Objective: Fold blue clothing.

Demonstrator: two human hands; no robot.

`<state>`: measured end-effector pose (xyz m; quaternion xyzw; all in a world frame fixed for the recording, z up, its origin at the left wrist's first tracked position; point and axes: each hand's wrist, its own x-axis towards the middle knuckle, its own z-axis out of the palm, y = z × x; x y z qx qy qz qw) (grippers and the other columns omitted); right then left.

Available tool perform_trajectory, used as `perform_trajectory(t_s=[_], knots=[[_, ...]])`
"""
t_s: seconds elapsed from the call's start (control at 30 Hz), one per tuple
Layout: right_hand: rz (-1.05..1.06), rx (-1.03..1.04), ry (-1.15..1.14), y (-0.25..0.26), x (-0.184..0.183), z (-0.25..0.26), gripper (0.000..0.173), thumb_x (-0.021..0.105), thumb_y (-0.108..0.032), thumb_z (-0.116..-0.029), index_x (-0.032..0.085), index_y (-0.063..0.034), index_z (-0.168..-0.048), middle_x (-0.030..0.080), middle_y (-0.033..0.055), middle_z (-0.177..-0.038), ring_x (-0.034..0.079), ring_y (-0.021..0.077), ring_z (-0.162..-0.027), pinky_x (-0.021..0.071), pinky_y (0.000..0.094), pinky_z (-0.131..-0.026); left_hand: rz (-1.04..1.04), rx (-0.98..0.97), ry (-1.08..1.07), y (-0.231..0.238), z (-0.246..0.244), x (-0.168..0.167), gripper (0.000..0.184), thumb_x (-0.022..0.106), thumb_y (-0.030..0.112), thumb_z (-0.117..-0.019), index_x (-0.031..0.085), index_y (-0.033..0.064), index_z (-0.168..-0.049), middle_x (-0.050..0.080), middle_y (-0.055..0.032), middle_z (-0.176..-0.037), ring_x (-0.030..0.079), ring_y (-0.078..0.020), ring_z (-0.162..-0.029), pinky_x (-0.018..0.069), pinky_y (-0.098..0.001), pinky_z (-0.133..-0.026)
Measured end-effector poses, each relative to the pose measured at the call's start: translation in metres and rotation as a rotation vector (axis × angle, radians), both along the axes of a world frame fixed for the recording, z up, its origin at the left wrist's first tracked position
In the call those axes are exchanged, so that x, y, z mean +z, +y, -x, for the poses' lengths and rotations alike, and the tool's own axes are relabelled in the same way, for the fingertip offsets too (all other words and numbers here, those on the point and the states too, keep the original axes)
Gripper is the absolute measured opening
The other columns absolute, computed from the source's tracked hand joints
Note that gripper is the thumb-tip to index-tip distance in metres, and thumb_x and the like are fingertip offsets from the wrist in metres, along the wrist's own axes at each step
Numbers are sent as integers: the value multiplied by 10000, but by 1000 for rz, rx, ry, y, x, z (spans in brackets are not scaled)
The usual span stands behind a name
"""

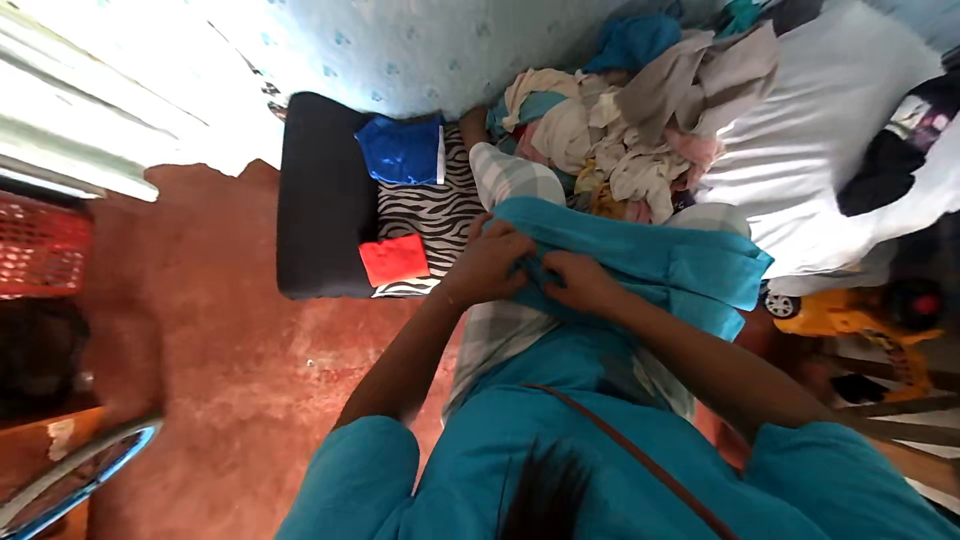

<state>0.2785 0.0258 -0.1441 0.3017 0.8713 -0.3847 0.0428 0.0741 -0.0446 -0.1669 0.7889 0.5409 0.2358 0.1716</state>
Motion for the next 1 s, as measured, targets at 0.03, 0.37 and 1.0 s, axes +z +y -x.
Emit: perform_trajectory(t_s=[0.03, 0.37, 1.0], knots=[[-15, 36, 16, -1, 0, -1, 205, 676, -82, -952, 669, 30, -1123, 676, 212, -1087, 670, 364, -1024, 545, 552, -899, -15, -9, 68, 0, 8, -2, 208, 680, 195, -870, 730, 130, -1062, 725, -59, -1037, 608, -332, -1180, 254, -695, -1124], [33, 155, 33, 6, 24, -6, 144, 683, -133, -981, 677, -20, -1071, 692, 138, -967, 688, 277, -896, 572, 487, -818, 41, 152, 164, -7, 48, -20, 168, 668, 183, -934, 747, 146, -1079, 658, -155, -1234, 540, -438, -1252, 296, -734, -1052], [183, 105, 62, 18, 20, -12, 177, 659, -191, -1007, 637, -41, -1099, 675, 102, -850, 665, 224, -752, 568, 435, -695, 281, 173, -445, -35, 89, -21, 198, 474, 132, -1030, 610, 4, -964, 591, -24, -848, 560, -44, -778, 491, -255, -753]])
